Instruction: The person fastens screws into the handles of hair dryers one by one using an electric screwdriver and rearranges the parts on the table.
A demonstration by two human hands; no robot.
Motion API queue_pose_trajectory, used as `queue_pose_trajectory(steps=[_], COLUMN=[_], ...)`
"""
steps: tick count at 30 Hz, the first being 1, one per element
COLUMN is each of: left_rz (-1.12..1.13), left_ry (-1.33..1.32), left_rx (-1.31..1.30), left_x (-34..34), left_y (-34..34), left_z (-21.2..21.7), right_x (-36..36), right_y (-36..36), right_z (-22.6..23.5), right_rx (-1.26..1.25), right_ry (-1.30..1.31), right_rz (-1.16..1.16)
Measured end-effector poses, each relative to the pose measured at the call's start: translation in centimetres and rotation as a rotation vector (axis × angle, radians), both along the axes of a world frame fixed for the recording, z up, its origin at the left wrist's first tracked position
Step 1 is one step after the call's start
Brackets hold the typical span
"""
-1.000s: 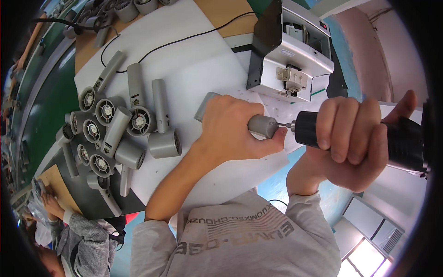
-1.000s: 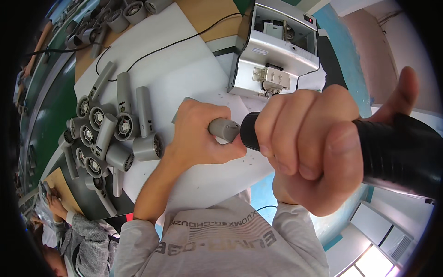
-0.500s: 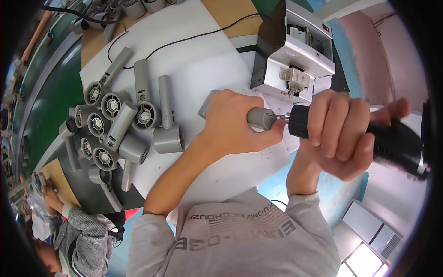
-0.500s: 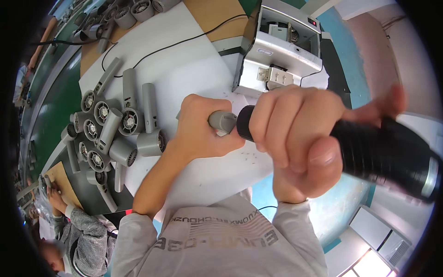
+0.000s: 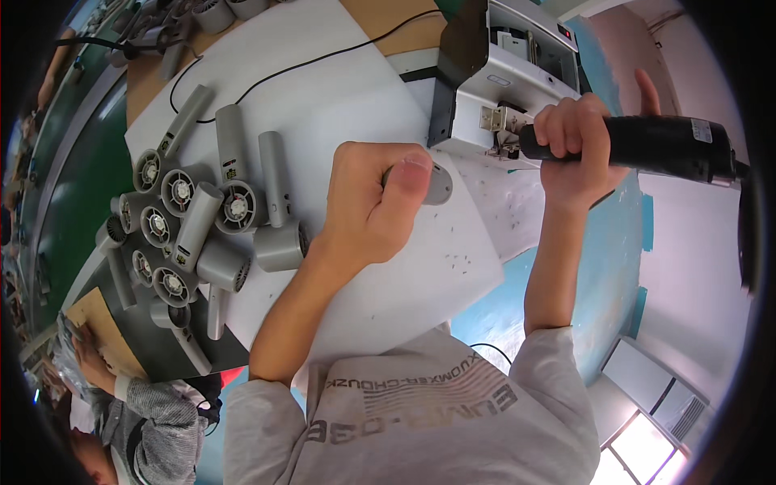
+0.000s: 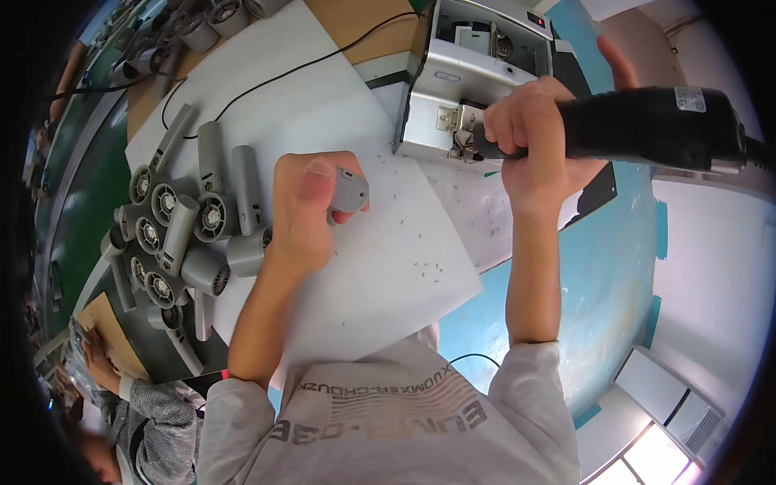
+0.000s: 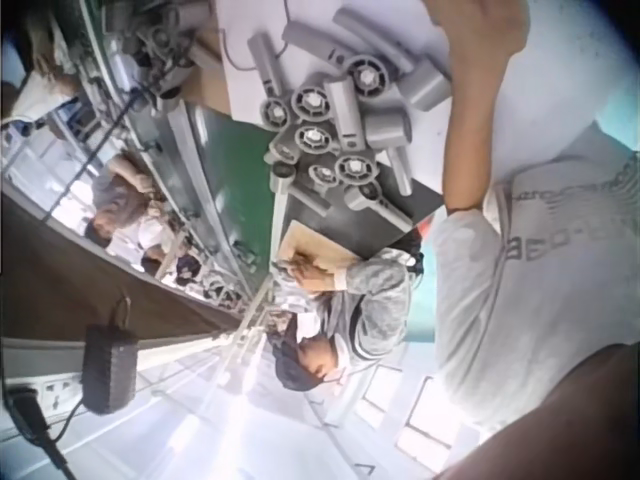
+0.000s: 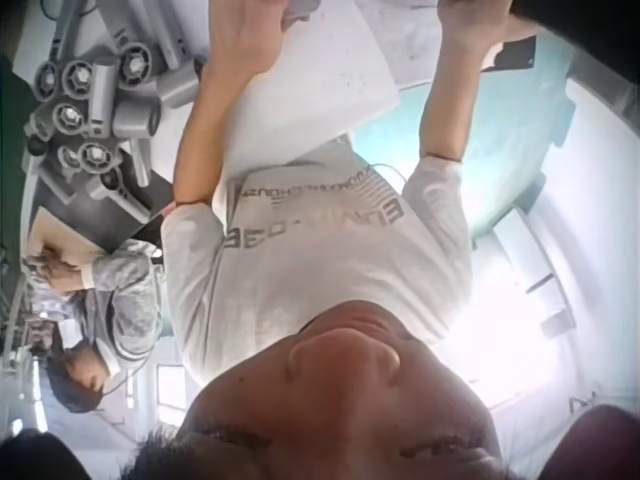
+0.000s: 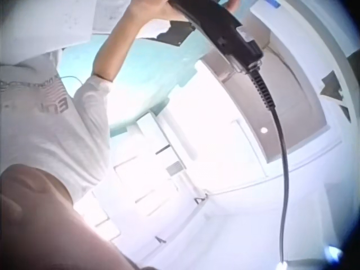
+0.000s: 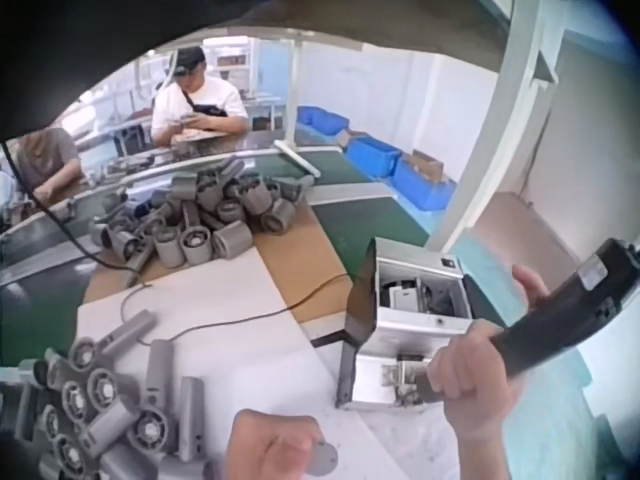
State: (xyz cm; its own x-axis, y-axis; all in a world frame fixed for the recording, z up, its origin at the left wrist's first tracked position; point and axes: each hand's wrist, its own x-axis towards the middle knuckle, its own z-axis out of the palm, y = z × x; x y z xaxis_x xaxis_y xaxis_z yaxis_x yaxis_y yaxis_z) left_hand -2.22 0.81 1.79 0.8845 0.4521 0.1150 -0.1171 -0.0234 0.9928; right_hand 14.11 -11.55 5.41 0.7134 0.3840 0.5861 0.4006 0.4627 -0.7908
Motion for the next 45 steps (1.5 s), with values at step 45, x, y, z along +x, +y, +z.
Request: queue_pose_trajectory(steps=[45], left_rz=[0.037], left_ry=[0.055], left_rx=[0.349], left_x=[0.8], left_y=[-1.4], left_z=[-0.4], right_x=[-8.4], right_y=[-0.7], right_z=[5.7], right_rx=[0.145], right_ry=[0.199], right_rz=[0.15])
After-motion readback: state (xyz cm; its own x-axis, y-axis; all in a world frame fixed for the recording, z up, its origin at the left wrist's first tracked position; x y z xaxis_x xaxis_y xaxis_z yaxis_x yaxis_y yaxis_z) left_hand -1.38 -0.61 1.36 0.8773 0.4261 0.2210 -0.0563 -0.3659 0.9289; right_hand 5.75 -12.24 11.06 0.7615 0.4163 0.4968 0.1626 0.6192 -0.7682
